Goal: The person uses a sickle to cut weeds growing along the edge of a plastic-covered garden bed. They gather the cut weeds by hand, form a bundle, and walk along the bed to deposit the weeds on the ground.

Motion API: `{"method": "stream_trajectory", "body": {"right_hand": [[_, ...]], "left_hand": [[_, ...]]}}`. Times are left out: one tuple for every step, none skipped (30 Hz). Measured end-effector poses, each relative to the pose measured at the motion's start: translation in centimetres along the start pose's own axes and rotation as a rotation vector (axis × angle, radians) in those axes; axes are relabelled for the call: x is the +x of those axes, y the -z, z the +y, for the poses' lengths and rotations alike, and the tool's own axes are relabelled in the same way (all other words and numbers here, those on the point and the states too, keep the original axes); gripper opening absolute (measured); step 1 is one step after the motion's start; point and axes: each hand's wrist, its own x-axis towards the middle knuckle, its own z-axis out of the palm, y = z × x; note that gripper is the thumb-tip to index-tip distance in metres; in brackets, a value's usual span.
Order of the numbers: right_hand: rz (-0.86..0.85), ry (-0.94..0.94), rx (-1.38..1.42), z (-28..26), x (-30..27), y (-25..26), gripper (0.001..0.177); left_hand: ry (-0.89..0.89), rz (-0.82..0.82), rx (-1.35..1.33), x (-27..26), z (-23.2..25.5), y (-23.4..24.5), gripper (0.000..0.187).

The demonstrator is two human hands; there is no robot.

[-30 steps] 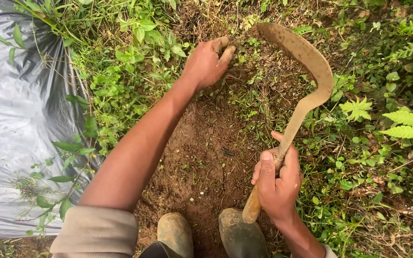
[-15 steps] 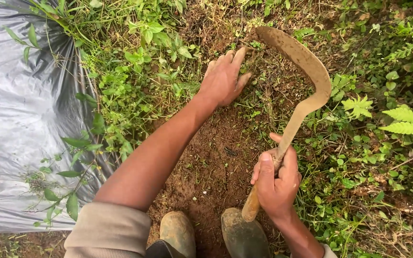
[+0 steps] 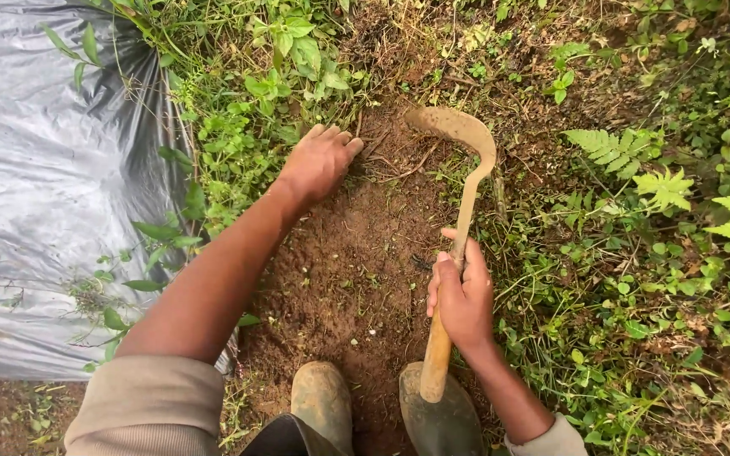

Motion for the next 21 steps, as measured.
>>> {"method": "stream_trajectory", "body": {"right_hand": [[-0.005,-0.002,0.002,0.3,0.3,-0.4,0.034],[-0.007,-0.044,0.037,0.5,0.7,-0.9,0.037],[-0.009,-0.086,0.071,0.8,1.2,-1.4,0.040],[-0.010,-0.087,0.072,1.3,1.6,-1.9,0.040],[-0.022,-0.097,0.101,1.9,2.1,-2.4,0.040],[-0.034,-0.109,0.129,2.4,2.5,-2.9,0.040],[-0.034,-0.111,0.129,2.4,2.2,-3.3,0.040],[-0.009,-0.113,0.151,2.4,1.9,-3.8,0.039],[0.017,-0.115,0.172,2.4,1.7,-4.4,0.038],[0.016,-0.119,0.172,2.5,1.1,-4.5,0.038],[0.049,-0.126,0.175,2.7,0.5,-4.6,0.038],[0.080,-0.130,0.174,2.8,0.0,-4.6,0.039],[0.078,-0.131,0.170,3.1,-0.3,-4.6,0.039],[0.110,-0.110,0.177,3.4,-0.8,-4.6,0.038],[0.143,-0.090,0.183,3.7,-1.2,-4.7,0.038],[0.142,-0.090,0.181,3.8,-1.3,-4.6,0.038],[0.147,-0.081,0.188,3.9,-1.3,-4.4,0.037],[0.157,-0.071,0.195,4.0,-1.3,-4.3,0.037],[0.159,-0.072,0.193,4.1,-1.4,-4.2,0.037],[0.150,-0.064,0.206,4.3,-1.4,-4.1,0.037],[0.140,-0.057,0.218,4.4,-1.4,-4.1,0.037]], "left_hand": [[0.005,-0.003,0.000,-0.5,0.3,0.2,0.043],[0.028,-0.006,-0.066,-1.0,0.6,0.6,0.044],[0.051,-0.009,-0.133,-1.4,0.8,1.0,0.046],[0.052,-0.009,-0.132,-1.2,0.7,0.8,0.046],[0.021,-0.001,-0.057,-1.0,0.6,0.6,0.047],[-0.012,0.007,0.018,-0.8,0.5,0.4,0.053],[-0.012,0.005,0.017,-0.8,0.8,0.5,0.053],[-0.003,0.031,0.051,-0.8,1.0,0.6,0.057],[0.007,0.056,0.085,-0.8,1.2,0.8,0.063],[0.006,0.053,0.083,-1.1,1.9,1.8,0.063],[0.034,0.029,0.031,-1.4,2.6,2.7,0.065],[0.062,0.010,-0.022,-1.7,3.4,3.7,0.070],[0.063,0.010,-0.026,-1.2,3.7,3.6,0.070],[0.083,0.026,0.022,-0.9,4.0,3.4,0.072],[0.102,0.043,0.070,-0.5,4.3,3.3,0.074],[0.103,0.043,0.068,0.5,4.1,2.1,0.074],[0.136,0.069,0.102,1.5,4.0,1.0,0.056],[0.166,0.096,0.137,2.6,4.0,-0.1,0.040],[0.163,0.096,0.136,2.7,4.0,-0.3,0.040],[0.111,0.109,0.129,2.8,4.1,-0.5,0.036],[0.060,0.121,0.121,3.0,4.2,-0.7,0.035]]}}
